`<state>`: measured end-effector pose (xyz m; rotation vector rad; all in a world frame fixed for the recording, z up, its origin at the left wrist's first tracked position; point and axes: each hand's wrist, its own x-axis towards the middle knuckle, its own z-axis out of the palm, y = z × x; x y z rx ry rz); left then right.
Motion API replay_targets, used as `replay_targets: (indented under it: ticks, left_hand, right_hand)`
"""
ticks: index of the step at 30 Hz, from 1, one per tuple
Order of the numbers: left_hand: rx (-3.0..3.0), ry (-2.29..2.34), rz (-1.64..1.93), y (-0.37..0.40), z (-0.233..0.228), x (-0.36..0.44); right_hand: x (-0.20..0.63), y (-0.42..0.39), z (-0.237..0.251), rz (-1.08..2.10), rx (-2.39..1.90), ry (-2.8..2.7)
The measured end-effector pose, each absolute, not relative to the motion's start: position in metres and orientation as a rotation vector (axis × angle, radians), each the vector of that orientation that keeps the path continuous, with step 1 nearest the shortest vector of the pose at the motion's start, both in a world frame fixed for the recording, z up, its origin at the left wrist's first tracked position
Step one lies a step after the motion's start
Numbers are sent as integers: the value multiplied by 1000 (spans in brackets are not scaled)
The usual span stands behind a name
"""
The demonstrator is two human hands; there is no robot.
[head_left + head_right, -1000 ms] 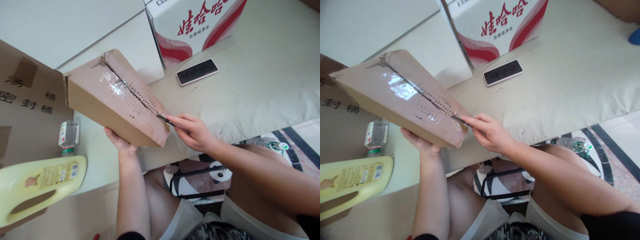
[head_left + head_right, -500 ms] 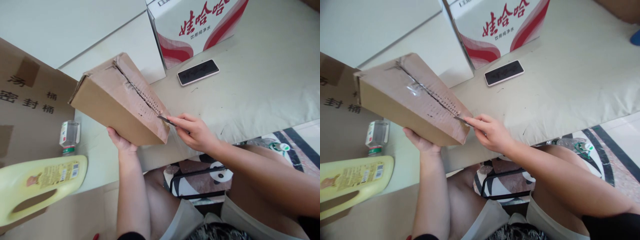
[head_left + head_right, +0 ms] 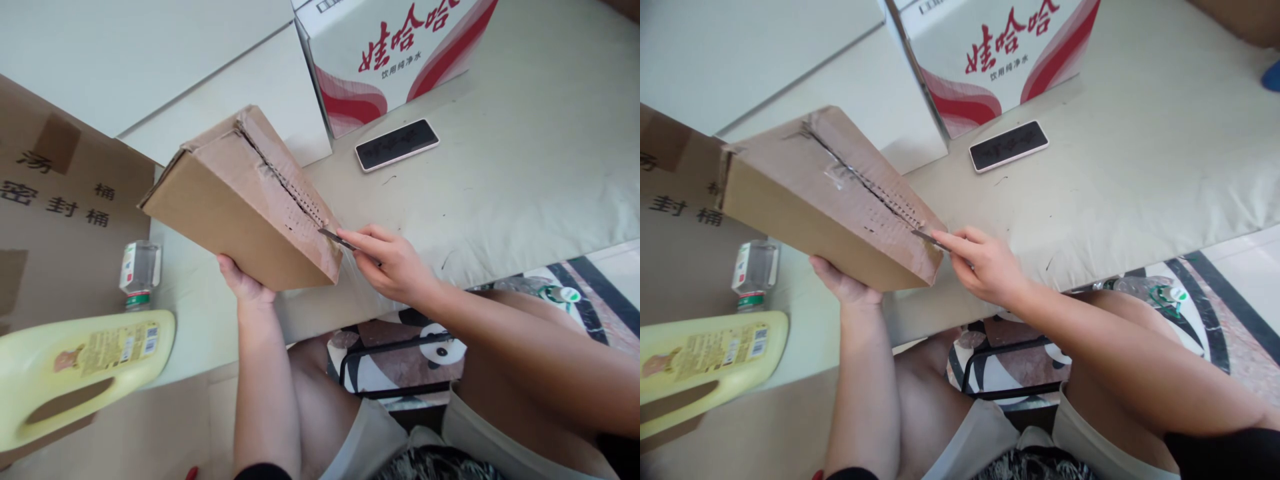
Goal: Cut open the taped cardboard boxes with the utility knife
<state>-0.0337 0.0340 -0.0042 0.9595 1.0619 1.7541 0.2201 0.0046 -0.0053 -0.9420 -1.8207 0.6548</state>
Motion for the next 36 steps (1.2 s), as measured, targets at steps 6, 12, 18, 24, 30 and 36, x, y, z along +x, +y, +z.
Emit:
replay_targets:
  ticks: [6, 12, 18, 24, 30, 36]
  left_hand:
    - [910, 1048, 1748, 32, -3, -33]
    - [859, 1058, 1724, 29, -5, -34]
    - [838, 1081, 1662, 25, -6, -32]
    - [868, 1150, 1648, 26, -6, -33]
    - [968, 1140, 1636, 29, -12, -38]
    - [977, 1147, 1632, 29, -12, -39]
  right_hand:
    - [219, 4, -2, 612, -914, -1778]
    - [221, 6, 0, 627, -949, -1713]
    - [222, 7, -3, 669, -937, -1750]
    - [223, 8, -3, 672, -1024, -1751]
    - [223, 8, -3, 692, -1045, -1753]
    - [224, 8, -4, 701, -1065, -1752]
